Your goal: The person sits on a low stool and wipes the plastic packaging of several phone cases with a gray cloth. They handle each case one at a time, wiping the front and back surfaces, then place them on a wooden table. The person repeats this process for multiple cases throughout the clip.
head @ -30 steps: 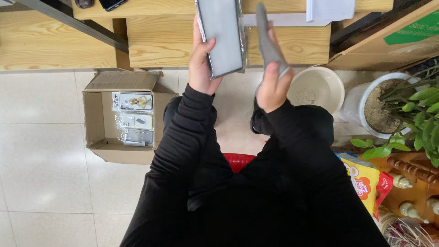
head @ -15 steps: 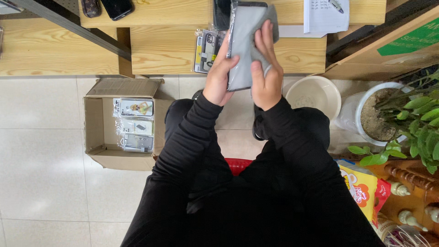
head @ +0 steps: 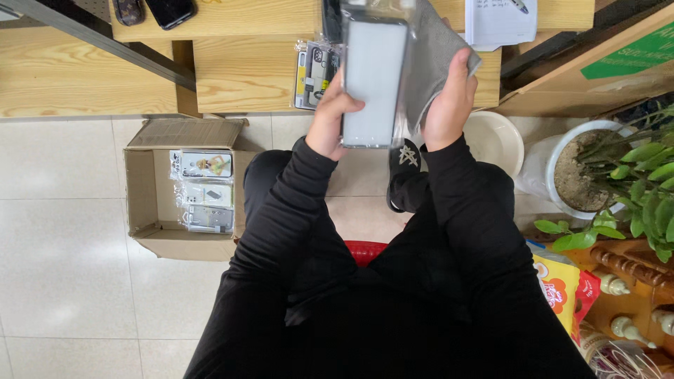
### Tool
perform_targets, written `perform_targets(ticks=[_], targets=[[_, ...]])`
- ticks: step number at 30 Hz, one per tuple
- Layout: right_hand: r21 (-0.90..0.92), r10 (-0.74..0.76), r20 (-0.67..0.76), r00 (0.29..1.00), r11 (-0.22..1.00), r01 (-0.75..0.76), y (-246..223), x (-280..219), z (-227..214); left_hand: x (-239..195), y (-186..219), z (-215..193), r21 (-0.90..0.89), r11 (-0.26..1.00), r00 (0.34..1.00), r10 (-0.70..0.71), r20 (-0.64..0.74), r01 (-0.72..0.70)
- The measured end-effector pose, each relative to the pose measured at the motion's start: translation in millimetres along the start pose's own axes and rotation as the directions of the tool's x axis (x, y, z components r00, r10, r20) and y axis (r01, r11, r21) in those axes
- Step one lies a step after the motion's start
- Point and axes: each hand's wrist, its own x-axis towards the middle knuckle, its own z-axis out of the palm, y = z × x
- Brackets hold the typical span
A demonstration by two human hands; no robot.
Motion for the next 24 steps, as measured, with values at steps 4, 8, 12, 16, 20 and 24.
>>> perform_targets(ticks=[4,8,12,16,20,24], targets=[[0.223,0.279,-0.186,0.942,0.946,-0.236,8,-20,1,8,9,-16,-0.169,0.980,0.977,0.074,-0.202,-0.109],[-0.072,-0.193,0.369,0.909,0.969,0.235,-2,-62,16,15,13,-35,-0.331,0.899,0.943,0.204,-0.264,-0.288],[-0.261,-0.161,0.568,0.807,0.894,0.363,1,-77,23,6,18,-26,-0.360,0.887,0.944,0.200,-0.263,-0.289],[-0.250,-0.168,0.599,0.783,0.890,0.382,5,-67,19,7,3,-22,-0.348,0.892,0.952,0.233,-0.197,-0.290],[-0.286,-0.155,0.594,0.790,0.877,0.387,9,-58,14,3,-5,-9,-0.138,0.956,0.961,0.241,-0.136,-0.260],[-0.299,-0.180,0.590,0.787,0.857,0.420,12,-43,6,2,-20,-2,0.098,0.977,0.977,0.196,-0.085,-0.188]])
